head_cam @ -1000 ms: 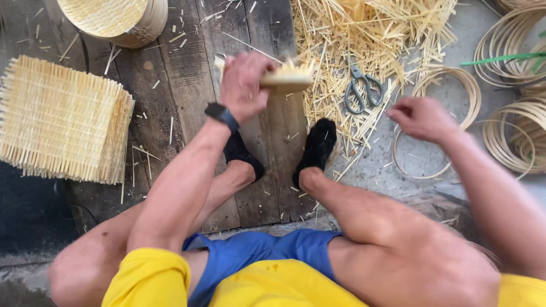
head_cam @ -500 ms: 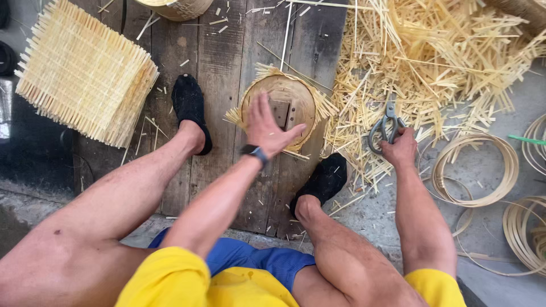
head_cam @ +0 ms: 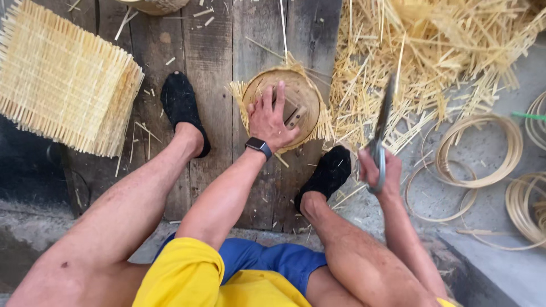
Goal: The person sits on the floor and repeatedly places a circular bamboo frame onto a flat woven bamboo mat. They use shears to trim the excess bamboo strips around the frame's edge, then remove the frame and set the trimmed mat aside. This process is repeated multiple times with different mats.
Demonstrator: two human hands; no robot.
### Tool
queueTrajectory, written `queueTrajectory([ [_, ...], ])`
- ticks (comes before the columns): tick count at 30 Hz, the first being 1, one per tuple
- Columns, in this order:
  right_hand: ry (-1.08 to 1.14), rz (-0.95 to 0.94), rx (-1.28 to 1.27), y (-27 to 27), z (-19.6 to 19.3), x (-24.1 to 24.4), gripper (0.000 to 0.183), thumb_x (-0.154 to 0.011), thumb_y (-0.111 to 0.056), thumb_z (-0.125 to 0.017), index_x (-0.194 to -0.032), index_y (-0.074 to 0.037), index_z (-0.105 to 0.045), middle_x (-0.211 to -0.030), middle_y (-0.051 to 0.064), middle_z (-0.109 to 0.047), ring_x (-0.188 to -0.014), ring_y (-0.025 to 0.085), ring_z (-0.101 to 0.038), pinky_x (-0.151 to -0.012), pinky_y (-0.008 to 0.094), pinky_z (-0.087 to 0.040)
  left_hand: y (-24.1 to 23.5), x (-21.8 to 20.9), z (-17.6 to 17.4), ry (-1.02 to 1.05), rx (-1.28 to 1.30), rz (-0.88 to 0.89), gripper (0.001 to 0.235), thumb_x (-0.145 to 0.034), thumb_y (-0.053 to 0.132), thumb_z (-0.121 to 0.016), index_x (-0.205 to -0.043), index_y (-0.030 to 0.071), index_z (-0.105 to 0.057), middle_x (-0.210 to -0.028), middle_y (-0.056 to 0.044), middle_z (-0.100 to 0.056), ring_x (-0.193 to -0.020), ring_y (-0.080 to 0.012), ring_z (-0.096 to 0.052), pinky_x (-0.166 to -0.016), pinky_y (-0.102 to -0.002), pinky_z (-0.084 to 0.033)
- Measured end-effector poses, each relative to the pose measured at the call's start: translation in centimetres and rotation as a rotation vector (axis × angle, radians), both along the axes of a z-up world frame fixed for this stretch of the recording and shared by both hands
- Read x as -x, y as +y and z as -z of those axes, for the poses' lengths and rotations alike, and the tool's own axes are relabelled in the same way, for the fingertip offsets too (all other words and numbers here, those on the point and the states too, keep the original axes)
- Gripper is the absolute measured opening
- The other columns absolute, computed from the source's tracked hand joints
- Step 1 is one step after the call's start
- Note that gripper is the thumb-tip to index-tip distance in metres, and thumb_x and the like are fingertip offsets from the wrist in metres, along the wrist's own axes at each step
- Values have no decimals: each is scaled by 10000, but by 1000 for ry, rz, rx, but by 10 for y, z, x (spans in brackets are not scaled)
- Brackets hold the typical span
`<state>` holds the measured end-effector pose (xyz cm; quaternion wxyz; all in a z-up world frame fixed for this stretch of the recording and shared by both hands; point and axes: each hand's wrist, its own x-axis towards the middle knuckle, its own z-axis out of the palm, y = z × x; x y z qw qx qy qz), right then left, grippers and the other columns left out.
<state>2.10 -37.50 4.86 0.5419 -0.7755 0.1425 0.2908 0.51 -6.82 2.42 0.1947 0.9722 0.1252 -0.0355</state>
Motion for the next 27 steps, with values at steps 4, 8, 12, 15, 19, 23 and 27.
queueTrajectory([
  [4,-85,-25,-162,86,-9,-7,289,-1003,-279,-643,-878,-22,-600,-619,20,-587,-466,112,-570,-404,280,-470,-2,3,3,2,36,-26,1278,-596,449,-884,-1613,158,-168,-1503,-189,-386,-1249,-398,-516,-992,-557,-398],
  [8,443,-182,115,110,-3,-25,346,-940,-325,-713,-776,-27,-651,-573,91,-589,-410,157,-561,-388,307,-455,1,2,-3,9,39,-47,1279,-586,454,-891,-1605,174,-171,-1520,-196,-369,-1273,-409,-498,-1004,-560,-382],
  [12,63,-417,239,65,-6,-37,457,-907,-444,-718,-773,-20,-617,-586,128,-604,-494,226,-575,-484,376,-453,9,-6,-7,65,63,103,1265,-547,405,-906,-1576,158,-213,-1532,-186,-359,-1312,-421,-450,-1021,-554,-355],
  [15,-340,-624,613,36,1,-33,561,-868,-543,-736,-869,9,-634,-743,175,-621,-687,303,-611,-637,438,-489,8,0,-7,-110,199,-28,1262,-470,344,-908,-1520,79,-258,-1514,-201,-376,-1356,-391,-436,-1085,-557,-312],
  [19,-701,-778,872,35,36,-42,622,-840,-571,-718,-983,28,-627,-924,188,-587,-872,325,-592,-754,461,-496,-14,-6,-7,64,200,-75,1210,-519,352,-936,-1499,59,-290,-1448,-173,-426,-1267,-386,-447,-1092,-540,-298],
  [23,-583,-831,1027,28,71,-51,412,-929,-406,-690,-999,-6,-619,-986,163,-582,-912,294,-589,-780,445,-492,-20,-5,-6,16,183,-4,1203,-528,353,-935,-1504,60,-296,-1422,-176,-444,-1261,-381,-459,-1080,-539,-308],
  [27,-647,-817,899,13,74,-62,276,-939,-319,-658,-975,-47,-639,-930,130,-581,-807,261,-585,-660,430,-491,-8,-7,-8,29,177,82,1174,-529,327,-928,-1499,83,-314,-1397,-150,-474,-1264,-371,-467,-1094,-524,-324],
])
